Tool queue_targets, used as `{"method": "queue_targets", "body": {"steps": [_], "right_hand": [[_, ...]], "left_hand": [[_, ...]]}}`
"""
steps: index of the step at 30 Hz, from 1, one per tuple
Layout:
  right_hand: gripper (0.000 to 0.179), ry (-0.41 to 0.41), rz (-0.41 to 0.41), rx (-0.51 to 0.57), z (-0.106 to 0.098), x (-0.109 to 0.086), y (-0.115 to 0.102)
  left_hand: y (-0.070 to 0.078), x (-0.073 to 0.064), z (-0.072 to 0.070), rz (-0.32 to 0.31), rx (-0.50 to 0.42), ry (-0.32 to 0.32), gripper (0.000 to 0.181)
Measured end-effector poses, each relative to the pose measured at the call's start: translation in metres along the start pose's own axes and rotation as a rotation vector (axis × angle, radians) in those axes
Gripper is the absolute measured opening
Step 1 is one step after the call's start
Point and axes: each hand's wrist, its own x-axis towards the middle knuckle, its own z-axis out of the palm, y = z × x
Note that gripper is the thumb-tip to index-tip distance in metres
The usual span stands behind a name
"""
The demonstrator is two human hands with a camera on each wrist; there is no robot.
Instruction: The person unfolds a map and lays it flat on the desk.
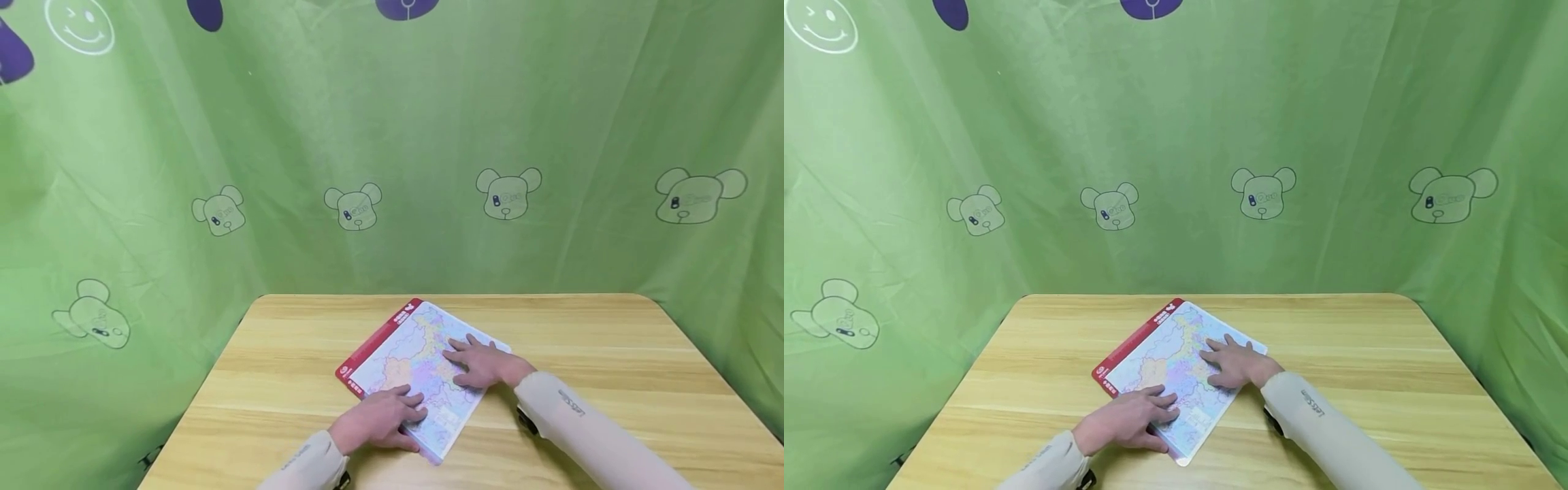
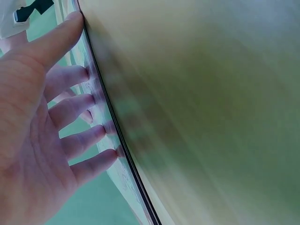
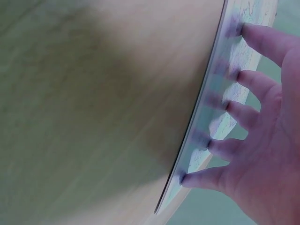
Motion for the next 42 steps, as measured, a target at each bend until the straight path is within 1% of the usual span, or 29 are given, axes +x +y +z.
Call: {"method": "queue_targets", "body": {"steps": [4,14,19,27,35,42], "right_hand": [[0.06,0.004,-0.012,0.0,0.0,0.001,-0.001],[0.057,0.019,-0.042,-0.007,-0.002,0.001,-0.004],[0.056,0.022,-0.046,-0.019,-0.002,0.003,-0.002],[0.056,0.026,-0.047,-0.029,-0.003,0.007,-0.002],[0.055,0.033,-0.048,-0.025,-0.002,0.009,-0.002],[0.055,0.035,-0.058,-0.036,-0.001,0.011,0.0]], "left_hand": [[0.002,0.003,0.001,0.015,0.021,0.012,0.061],[0.011,0.012,0.001,0.049,0.022,0.002,0.059],[0.012,0.014,0.0,0.042,0.025,-0.013,0.059],[0.013,0.016,-0.002,0.043,0.042,-0.008,0.059],[0.016,0.02,0.0,0.066,0.075,0.0,0.059],[0.02,0.024,0.0,0.06,0.078,-0.009,0.059]]}}
